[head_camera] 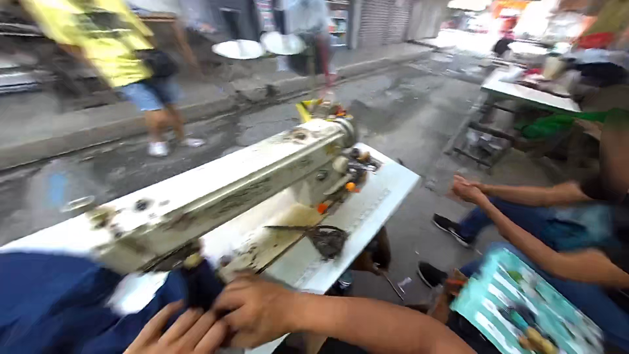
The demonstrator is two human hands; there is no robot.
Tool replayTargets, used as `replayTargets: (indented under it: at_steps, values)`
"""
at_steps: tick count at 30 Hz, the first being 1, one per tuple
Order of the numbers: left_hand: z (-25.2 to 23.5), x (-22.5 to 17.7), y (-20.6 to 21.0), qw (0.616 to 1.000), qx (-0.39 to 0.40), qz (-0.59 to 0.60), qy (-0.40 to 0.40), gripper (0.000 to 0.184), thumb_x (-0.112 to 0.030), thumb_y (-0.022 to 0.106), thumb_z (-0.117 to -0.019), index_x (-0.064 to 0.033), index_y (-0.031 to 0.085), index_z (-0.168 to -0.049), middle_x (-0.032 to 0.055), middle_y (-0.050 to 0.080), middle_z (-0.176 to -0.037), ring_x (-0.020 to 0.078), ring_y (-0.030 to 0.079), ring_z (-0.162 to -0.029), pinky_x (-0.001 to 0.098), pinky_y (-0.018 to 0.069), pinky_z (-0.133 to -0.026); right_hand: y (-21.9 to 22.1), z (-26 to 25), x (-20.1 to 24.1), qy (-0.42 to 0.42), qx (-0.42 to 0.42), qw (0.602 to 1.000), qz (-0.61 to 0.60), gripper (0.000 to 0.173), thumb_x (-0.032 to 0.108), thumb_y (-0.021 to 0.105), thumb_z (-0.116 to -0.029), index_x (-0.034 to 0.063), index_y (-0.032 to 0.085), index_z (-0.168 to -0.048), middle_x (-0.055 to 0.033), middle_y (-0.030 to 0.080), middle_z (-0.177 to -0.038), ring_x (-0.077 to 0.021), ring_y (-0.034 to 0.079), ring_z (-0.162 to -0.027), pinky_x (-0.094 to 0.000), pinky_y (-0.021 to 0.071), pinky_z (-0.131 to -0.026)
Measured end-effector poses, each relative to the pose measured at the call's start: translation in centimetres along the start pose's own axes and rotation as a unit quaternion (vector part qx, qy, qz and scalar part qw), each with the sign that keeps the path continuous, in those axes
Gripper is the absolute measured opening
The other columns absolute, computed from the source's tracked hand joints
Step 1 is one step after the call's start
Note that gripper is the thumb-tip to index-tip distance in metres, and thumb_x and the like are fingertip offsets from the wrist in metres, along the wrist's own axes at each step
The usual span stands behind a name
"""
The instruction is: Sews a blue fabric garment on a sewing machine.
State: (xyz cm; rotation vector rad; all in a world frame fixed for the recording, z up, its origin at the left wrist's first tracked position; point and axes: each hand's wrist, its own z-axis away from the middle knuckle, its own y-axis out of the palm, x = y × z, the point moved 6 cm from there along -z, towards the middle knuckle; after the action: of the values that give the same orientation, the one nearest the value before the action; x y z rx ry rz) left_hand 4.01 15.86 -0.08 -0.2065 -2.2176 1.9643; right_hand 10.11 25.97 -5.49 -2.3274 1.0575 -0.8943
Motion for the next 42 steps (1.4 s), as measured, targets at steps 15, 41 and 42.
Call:
replayTargets:
  at_steps: [15, 41, 42]
  values:
    - [3.2, 5.1, 4.3, 0.981, -0.021, 0.130, -0.145, 0.053, -0.048, 0.042, -0.1048, -0.0084, 0.077, -0.099, 0.0110, 0.075, -0.114, 0.0311, 0.073, -0.102, 0.0577, 0.0564, -0.085, 3.3, 3.1, 0.1, -0.019, 0.078, 0.994, 0.079, 0.015, 0.015, 0.067, -0.0902, 0.0108, 0.079, -0.098, -0.0061, 0.075, -0.103, -0.0267, 0.072, -0.103, -0.0627, 0.0479, -0.104]
    - [4.6, 7.5, 8.6, 0.962, -0.071, 0.030, -0.262, 0.048, -0.057, 0.047, -0.0997, -0.0252, 0.078, -0.119, -0.0056, 0.068, -0.134, 0.0192, 0.063, -0.107, 0.0500, 0.0398, -0.094, 3.9, 0.6, -6.2, 0.135, 0.196, 0.956, 0.172, 0.051, 0.062, 0.047, -0.1008, 0.0284, 0.073, -0.130, 0.0024, 0.066, -0.137, -0.0281, 0.057, -0.128, -0.0767, 0.0194, -0.111]
    - [4.6, 7.9, 8.7, 0.961, -0.069, 0.030, -0.265, 0.049, -0.057, 0.046, -0.0995, -0.0251, 0.077, -0.119, -0.0047, 0.067, -0.135, 0.0198, 0.063, -0.108, 0.0505, 0.0398, -0.094, 4.0, 0.3, -6.4, 0.137, 0.203, 0.954, 0.171, 0.052, 0.062, 0.047, -0.1009, 0.0282, 0.072, -0.131, 0.0020, 0.065, -0.138, -0.0291, 0.057, -0.129, -0.0777, 0.0191, -0.110]
